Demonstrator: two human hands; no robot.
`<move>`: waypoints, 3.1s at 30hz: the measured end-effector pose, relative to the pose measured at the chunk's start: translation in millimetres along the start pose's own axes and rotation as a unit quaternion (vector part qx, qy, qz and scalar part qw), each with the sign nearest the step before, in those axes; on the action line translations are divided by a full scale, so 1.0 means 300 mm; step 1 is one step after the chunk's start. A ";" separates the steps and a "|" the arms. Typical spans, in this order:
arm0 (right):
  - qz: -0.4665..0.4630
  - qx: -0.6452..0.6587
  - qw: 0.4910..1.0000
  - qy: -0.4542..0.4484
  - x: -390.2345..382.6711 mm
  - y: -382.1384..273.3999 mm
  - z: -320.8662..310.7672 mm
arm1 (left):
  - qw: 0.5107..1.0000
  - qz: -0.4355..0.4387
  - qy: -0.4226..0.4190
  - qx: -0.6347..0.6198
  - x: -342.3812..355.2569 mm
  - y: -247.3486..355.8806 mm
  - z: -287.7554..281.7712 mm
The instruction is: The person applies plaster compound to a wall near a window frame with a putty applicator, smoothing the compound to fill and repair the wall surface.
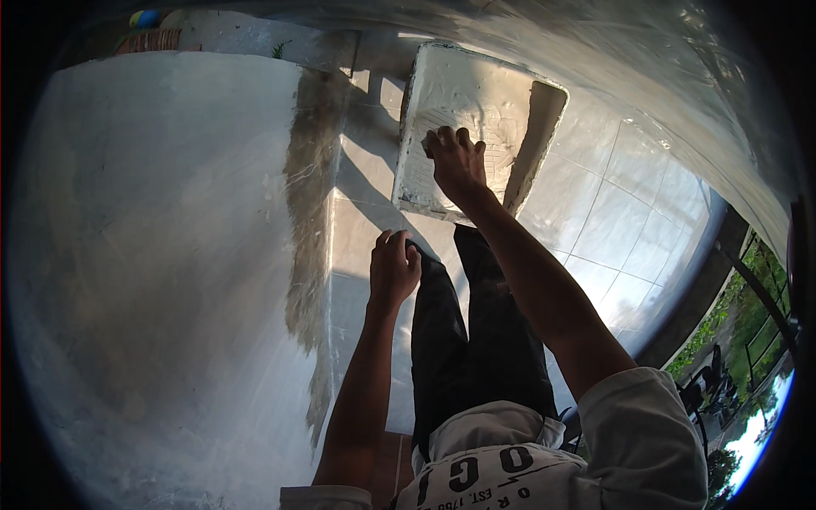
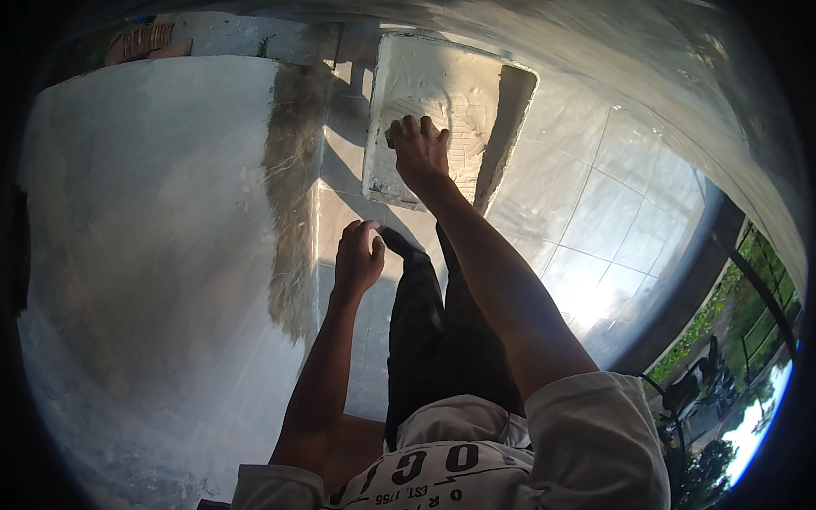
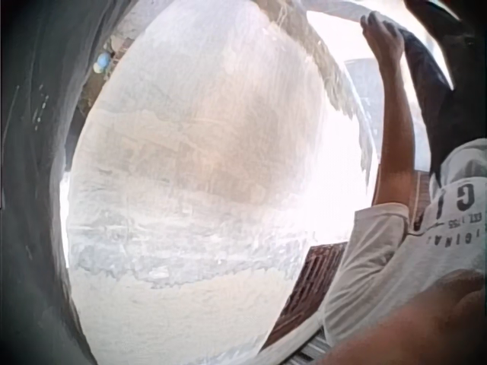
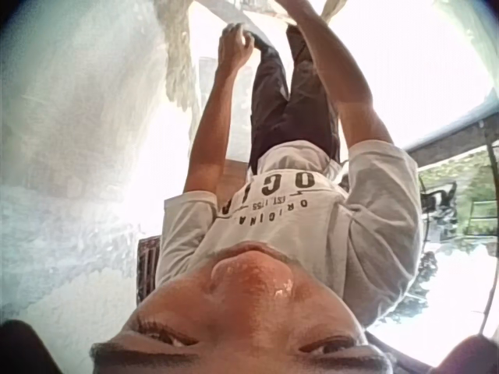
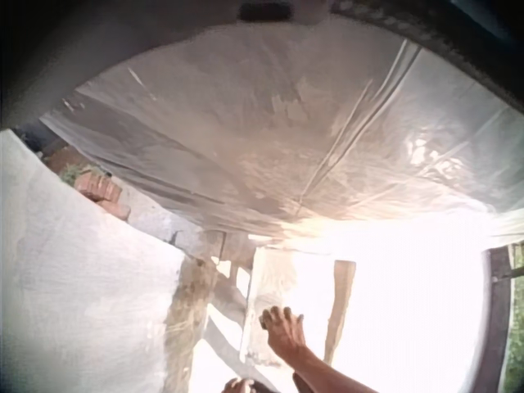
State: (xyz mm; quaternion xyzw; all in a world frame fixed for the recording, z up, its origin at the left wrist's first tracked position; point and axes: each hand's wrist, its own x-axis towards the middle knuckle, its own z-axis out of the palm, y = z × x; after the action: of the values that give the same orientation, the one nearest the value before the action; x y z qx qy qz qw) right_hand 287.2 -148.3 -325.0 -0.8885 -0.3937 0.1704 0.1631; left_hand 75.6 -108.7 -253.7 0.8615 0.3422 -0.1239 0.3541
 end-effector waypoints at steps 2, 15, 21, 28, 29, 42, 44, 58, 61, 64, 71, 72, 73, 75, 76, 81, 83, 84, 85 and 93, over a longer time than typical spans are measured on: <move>-0.004 0.015 0.999 -0.032 0.056 0.028 -0.002 | 1.000 -0.003 -0.012 -0.005 0.005 -0.004 0.000; -0.062 -0.025 0.998 0.013 0.029 0.103 0.027 | 1.000 0.003 -0.005 -0.005 0.014 -0.030 -0.004; -0.083 -0.043 0.996 0.000 -0.133 0.094 0.112 | 1.000 0.008 -0.013 0.003 0.003 -0.046 0.010; -0.041 -0.046 0.998 0.013 -0.019 0.176 0.014 | 0.999 0.021 -0.040 0.014 0.026 -0.002 0.018; -0.045 -0.052 0.997 0.018 -0.053 0.168 0.043 | 0.999 0.021 -0.040 0.015 0.030 -0.003 0.017; -0.029 -0.023 0.999 0.009 -0.219 0.137 0.083 | 0.997 0.072 -0.010 0.038 0.102 0.070 0.017; -0.035 0.002 0.999 -0.015 -0.322 0.112 0.096 | 0.996 0.083 -0.019 0.027 0.095 0.075 0.023; 0.019 0.055 0.990 -0.129 -0.466 0.061 0.071 | 0.999 0.024 0.021 0.007 -0.078 0.046 -0.025; 0.035 0.187 0.981 -0.030 -0.467 0.005 0.018 | 0.998 0.012 0.055 0.000 -0.141 0.051 -0.091; 0.095 0.323 0.941 -0.017 -0.394 -0.033 -0.035 | 0.993 -0.011 0.111 -0.026 -0.195 0.079 -0.155; 0.140 0.785 0.528 -0.293 -0.260 -0.471 -0.394 | 0.940 -0.050 0.336 -0.040 -0.461 0.017 -0.390; 0.117 0.779 0.534 -0.308 -0.249 -0.526 -0.433 | 0.929 -0.052 0.364 -0.046 -0.495 0.030 -0.436; 0.084 0.786 0.516 -0.329 -0.245 -0.582 -0.462 | 0.918 -0.057 0.389 -0.045 -0.535 0.029 -0.473; 0.037 0.793 0.485 -0.368 -0.259 -0.720 -0.516 | 0.890 -0.067 0.450 -0.038 -0.643 0.008 -0.547; 0.018 0.785 0.486 -0.384 -0.278 -0.790 -0.540 | 0.878 -0.073 0.472 -0.035 -0.701 -0.006 -0.578; 0.015 0.790 0.393 -0.471 -0.436 -1.093 -0.634 | 0.823 -0.089 0.561 -0.022 -0.991 -0.041 -0.717; 0.011 0.782 0.362 -0.508 -0.520 -1.188 -0.635 | 0.799 -0.092 0.594 -0.010 -1.117 -0.061 -0.760; 0.001 0.772 0.366 -0.519 -0.573 -1.235 -0.627 | 0.788 -0.088 0.609 0.003 -1.184 -0.081 -0.771; 0.014 0.766 0.388 -0.512 -0.627 -1.283 -0.616 | 0.778 -0.083 0.623 0.015 -1.250 -0.101 -0.782; -0.062 0.775 0.418 -0.469 -0.940 -1.623 -0.733 | 0.740 -0.044 0.666 0.082 -1.698 -0.232 -0.936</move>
State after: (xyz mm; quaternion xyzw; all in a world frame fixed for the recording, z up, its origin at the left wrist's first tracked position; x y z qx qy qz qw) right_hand -109.6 -85.5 126.0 -0.1407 -0.1643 0.7834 0.5826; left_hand -354.1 -133.4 143.6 0.7340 0.5170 0.4384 -0.0420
